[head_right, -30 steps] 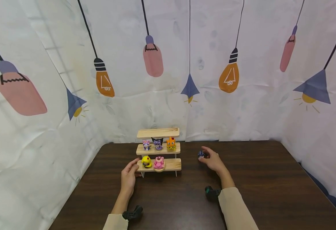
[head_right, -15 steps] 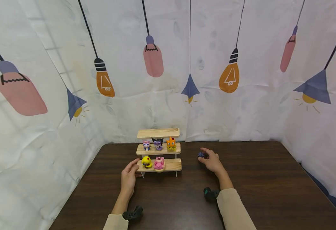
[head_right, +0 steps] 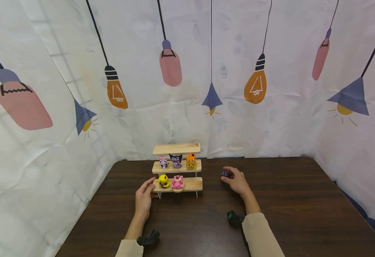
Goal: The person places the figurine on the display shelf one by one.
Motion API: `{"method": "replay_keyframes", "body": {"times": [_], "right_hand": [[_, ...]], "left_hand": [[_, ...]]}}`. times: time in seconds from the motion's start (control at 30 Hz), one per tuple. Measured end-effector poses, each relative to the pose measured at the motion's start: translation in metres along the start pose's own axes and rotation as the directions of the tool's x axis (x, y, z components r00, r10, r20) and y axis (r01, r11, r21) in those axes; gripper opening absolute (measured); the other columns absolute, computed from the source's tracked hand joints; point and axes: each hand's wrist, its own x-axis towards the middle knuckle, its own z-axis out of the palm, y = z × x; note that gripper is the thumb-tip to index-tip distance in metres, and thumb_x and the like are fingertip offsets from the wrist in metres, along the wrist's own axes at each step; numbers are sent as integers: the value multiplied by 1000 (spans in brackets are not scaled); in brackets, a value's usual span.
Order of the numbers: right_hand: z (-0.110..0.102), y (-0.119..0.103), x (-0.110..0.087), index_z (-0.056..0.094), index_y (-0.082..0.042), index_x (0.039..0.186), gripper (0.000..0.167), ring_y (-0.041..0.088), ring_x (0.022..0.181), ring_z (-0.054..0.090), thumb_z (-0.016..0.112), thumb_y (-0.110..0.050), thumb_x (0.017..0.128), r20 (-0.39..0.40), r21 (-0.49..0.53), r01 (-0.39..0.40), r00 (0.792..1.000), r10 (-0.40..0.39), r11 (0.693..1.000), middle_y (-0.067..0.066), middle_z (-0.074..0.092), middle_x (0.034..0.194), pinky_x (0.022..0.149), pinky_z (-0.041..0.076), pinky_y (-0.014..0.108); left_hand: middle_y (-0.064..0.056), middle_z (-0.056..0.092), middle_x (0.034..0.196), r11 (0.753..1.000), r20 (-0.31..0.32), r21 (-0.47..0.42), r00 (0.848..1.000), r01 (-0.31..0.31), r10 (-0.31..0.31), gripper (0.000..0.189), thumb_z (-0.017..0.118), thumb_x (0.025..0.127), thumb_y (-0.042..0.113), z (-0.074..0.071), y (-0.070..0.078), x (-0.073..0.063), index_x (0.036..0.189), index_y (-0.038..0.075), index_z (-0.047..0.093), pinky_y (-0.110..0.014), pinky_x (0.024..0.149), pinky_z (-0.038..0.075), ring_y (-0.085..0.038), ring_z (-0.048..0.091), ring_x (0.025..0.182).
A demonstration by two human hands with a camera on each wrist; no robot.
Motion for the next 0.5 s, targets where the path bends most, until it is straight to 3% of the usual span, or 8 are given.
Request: {"method": "replay_keyframes", "body": {"times": [0.27,0.5], "right_hand": [[2,1,-5,54,-11,146,52,33,112,53,70,-25,98,-35,17,9,999,-9,1000,21,56,141,84,47,35],[1,0,-10,56,-10,144,52,30,112,52,72,-28,97,-42,51,-9,999,11,999,21,57,141,85,45,32]], "left_hand": [[-26,67,128,1000,-7,11,1000,-18,18,35,52,102,4,0,4,-1,135,-3,63,-37,71,60,-7,63,82],[-25,67,128,1000,-8,4,1000,-13,13,35,52,102,4,-1,2,-1,134,-3,64,-38,71,60,-9,62,83]]}}
